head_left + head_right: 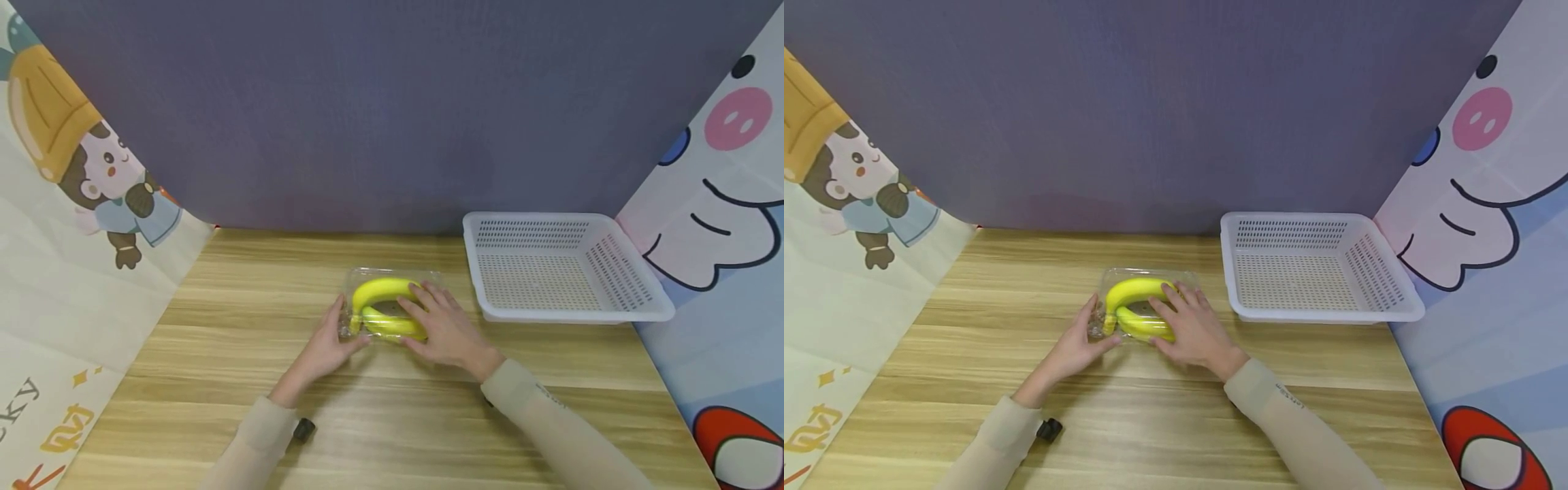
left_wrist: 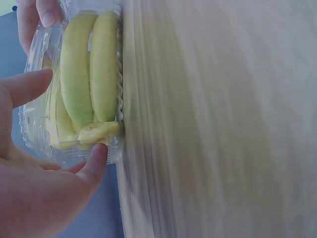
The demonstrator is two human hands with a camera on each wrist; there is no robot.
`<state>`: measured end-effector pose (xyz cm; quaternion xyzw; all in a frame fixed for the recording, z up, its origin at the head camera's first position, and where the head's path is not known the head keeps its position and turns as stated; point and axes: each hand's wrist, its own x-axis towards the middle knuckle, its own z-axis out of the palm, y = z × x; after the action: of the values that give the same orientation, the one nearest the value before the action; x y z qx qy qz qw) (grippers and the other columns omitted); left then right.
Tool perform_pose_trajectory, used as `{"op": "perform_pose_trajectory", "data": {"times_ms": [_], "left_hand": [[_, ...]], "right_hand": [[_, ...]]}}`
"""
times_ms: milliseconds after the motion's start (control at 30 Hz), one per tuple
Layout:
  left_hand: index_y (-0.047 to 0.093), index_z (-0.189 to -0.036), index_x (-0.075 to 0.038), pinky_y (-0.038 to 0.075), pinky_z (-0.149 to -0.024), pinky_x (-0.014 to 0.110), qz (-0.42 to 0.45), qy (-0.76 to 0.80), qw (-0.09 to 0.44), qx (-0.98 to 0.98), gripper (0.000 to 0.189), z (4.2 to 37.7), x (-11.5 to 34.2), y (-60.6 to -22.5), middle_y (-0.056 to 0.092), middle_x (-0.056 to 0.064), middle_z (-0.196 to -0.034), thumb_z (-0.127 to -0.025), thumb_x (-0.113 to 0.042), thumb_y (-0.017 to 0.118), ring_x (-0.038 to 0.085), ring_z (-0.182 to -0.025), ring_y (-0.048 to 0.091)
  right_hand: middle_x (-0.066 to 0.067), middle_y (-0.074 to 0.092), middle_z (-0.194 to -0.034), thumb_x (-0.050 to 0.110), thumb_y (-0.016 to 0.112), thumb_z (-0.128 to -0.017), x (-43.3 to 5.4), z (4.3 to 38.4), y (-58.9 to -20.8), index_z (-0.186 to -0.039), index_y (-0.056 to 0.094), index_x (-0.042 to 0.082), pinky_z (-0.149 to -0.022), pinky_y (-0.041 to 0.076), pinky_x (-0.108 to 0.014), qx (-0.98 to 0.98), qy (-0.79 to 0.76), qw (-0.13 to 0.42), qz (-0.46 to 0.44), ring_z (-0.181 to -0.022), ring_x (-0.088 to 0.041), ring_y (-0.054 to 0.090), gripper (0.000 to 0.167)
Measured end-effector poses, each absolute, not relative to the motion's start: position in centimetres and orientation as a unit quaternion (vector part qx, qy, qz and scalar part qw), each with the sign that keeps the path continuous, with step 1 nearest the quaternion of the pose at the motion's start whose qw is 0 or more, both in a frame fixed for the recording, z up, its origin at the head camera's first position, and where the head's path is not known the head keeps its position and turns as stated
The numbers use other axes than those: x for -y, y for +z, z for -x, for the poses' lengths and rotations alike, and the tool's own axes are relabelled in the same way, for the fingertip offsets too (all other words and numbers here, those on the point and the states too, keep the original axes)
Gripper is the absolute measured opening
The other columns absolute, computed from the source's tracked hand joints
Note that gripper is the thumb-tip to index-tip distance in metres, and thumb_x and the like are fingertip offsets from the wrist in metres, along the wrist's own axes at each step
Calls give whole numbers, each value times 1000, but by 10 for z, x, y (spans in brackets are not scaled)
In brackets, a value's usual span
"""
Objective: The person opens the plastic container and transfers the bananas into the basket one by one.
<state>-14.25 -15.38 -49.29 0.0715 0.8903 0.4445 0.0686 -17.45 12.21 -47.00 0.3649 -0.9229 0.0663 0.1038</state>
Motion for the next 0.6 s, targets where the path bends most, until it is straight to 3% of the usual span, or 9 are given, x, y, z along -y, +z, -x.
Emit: {"op": "perform_pose_trajectory", "data": {"times_ms": [267,600], "left_hand": [[-1,-163,-7,15,-121,59,-78,486,80,-867,99,142,153,-493,12,20,-167,-96,-27,69,42,-152,17],[-3,-163,-8,8,-122,61,-58,527,95,-842,97,144,152,-497,7,18,-169,-96,-21,66,40,-153,9]], "right_hand": [[-16,37,-160,61,52,-95,-122,175,-469,-154,45,18,-114,34,-64,923,69,98,-365,-146,-41,34,74],[-15,40,-159,61,53,-95,-123,177,-468,-154,46,18,-112,37,-64,920,55,112,-371,-145,-41,36,74]]}}
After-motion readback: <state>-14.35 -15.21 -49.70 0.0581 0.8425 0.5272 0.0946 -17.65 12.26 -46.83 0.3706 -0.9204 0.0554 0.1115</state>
